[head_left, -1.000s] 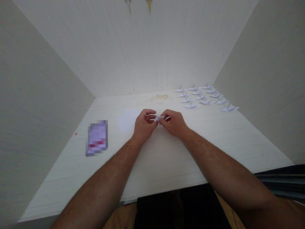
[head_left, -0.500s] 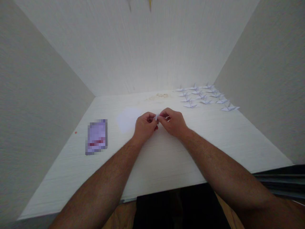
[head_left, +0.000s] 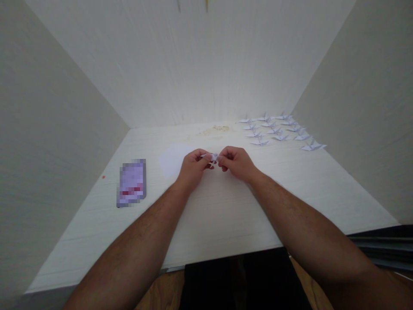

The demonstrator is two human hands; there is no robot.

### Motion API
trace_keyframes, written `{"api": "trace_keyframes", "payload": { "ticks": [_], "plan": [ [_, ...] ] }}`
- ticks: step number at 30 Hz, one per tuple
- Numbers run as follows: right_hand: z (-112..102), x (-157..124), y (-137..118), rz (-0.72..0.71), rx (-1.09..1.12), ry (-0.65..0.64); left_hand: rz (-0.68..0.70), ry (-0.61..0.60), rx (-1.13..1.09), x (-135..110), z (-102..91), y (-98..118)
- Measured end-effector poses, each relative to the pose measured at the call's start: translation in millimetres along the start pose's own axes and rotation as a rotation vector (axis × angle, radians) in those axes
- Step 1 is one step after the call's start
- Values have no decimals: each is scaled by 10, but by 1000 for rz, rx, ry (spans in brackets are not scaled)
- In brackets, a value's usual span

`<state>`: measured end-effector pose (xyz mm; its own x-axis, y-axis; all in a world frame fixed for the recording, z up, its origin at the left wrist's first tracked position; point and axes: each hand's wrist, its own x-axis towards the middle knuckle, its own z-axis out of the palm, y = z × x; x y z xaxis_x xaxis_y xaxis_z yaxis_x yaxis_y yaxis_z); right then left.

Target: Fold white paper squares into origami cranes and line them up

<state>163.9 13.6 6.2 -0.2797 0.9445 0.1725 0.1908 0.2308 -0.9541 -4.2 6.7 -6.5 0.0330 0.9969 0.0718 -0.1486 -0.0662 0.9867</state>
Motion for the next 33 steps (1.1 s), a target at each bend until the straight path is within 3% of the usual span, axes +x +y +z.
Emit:
{"api": "trace_keyframes", "payload": {
  "ticks": [10, 30, 33],
  "plan": [
    [-27, 3, 8, 90, 412, -185, -77, -142, -219, -55, -21, 137],
    [-19, -49, -45, 110, 663, -398, -160, -372, -419, -98, -94, 200],
    [-52, -45, -41, 121, 673, -374, -188, -361, -425, -103, -99, 202]
  ]
}}
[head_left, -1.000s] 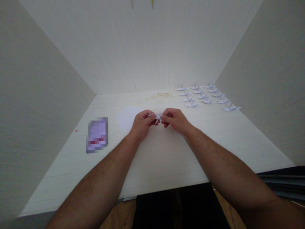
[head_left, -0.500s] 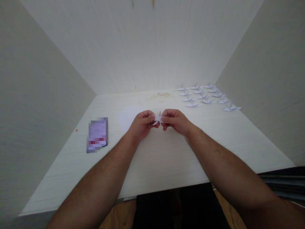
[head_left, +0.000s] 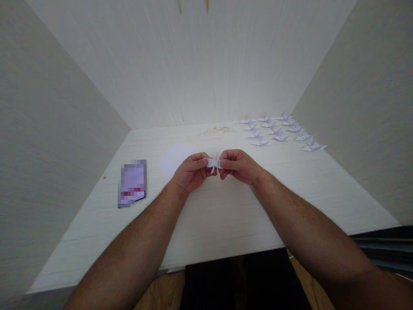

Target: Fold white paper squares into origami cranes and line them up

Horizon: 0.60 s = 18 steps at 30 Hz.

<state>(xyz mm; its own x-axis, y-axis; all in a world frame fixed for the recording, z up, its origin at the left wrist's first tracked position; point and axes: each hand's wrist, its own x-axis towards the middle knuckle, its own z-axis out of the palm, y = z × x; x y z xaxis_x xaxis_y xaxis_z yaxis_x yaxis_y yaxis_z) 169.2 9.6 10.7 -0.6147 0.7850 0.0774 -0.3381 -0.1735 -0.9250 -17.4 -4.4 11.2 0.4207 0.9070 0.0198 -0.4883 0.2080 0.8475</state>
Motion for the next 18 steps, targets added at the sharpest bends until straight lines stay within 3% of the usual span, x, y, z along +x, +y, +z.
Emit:
{"api": "trace_keyframes", "payload": {
  "ticks": [11, 18],
  "plan": [
    [-158, 25, -42, 3, -16, 211, 1, 159, 84, 70, -34, -50],
    [-197, 48, -25, -80, 22, 300, 62, 239, 83, 101, -54, -45]
  ]
}}
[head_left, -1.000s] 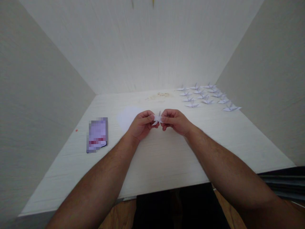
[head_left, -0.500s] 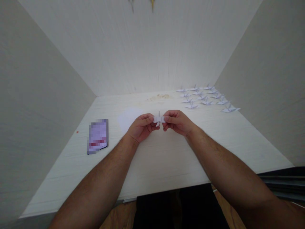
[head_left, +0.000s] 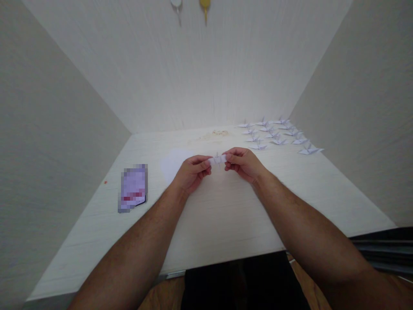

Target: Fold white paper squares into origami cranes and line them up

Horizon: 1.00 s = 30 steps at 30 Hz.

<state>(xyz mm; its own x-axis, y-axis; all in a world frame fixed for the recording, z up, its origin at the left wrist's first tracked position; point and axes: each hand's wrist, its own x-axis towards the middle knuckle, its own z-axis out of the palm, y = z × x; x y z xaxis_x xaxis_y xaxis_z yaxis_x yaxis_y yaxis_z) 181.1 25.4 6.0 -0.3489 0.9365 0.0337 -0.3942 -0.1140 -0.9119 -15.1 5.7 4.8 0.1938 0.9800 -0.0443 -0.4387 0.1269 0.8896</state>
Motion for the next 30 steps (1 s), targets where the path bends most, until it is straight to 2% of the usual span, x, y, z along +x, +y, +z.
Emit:
{"api": "trace_keyframes", "payload": {
  "ticks": [8, 13, 22, 26, 30],
  "plan": [
    [18, -53, 4, 2, 76, -161, 26, -101, -143, -53, -3, 38],
    [92, -85, 40, -15, 104, -184, 32, -97, -137, -84, 25, 34],
    [190, -80, 51, -55, 163, -91, -3, -50, -213, -84, 35, 55],
    [161, -29, 67, -74, 111, 27, -21, 1, -174, -51, 53, 72],
    [139, 1, 66, -113, 6, 134, 60, 39, -71, -32, 80, 35]
  ]
}}
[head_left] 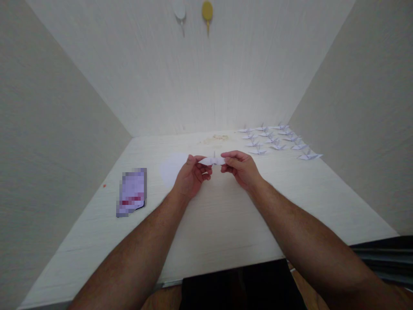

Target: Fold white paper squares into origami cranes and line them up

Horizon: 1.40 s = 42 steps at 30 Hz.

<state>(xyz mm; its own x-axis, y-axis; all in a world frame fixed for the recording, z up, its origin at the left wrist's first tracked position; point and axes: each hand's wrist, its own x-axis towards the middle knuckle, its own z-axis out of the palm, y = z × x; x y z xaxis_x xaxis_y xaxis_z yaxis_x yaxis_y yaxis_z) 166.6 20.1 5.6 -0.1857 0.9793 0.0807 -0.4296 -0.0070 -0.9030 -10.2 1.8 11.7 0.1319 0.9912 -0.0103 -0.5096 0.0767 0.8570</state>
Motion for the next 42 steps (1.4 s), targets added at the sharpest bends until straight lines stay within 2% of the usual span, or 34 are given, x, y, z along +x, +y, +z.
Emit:
{"api": "trace_keyframes", "payload": {
  "ticks": [4, 7, 13, 18, 22, 25, 30, 34, 37, 42],
  "plan": [
    [2, 1, -7, 12, -119, 7, 73, 50, 192, 23, 2, -58],
    [17, -8, -15, 39, -228, -34, 98, 82, 248, 43, -5, -87],
    [19, -27, -30, 63, -376, -172, 22, 50, 277, 26, 15, -81],
    [2, -70, -42, 176, -135, -330, -169, -160, 93, -41, 30, -11],
    [56, -122, -52, 257, 25, -422, -213, -293, -55, -74, 25, 13],
    [78, -132, -48, 256, 60, -413, -223, -294, -107, -71, 24, 4],
    [50, -119, -55, 270, 42, -397, -211, -189, -152, -56, 32, -7],
    [71, -145, -101, 277, 131, -404, -227, -275, -169, -78, 40, -4],
    [104, -181, -130, 277, 197, -463, -183, -343, -196, -111, 51, 0],
    [101, -213, -107, 267, 256, -561, -145, -377, -204, -158, 71, 11]
  ]
}}
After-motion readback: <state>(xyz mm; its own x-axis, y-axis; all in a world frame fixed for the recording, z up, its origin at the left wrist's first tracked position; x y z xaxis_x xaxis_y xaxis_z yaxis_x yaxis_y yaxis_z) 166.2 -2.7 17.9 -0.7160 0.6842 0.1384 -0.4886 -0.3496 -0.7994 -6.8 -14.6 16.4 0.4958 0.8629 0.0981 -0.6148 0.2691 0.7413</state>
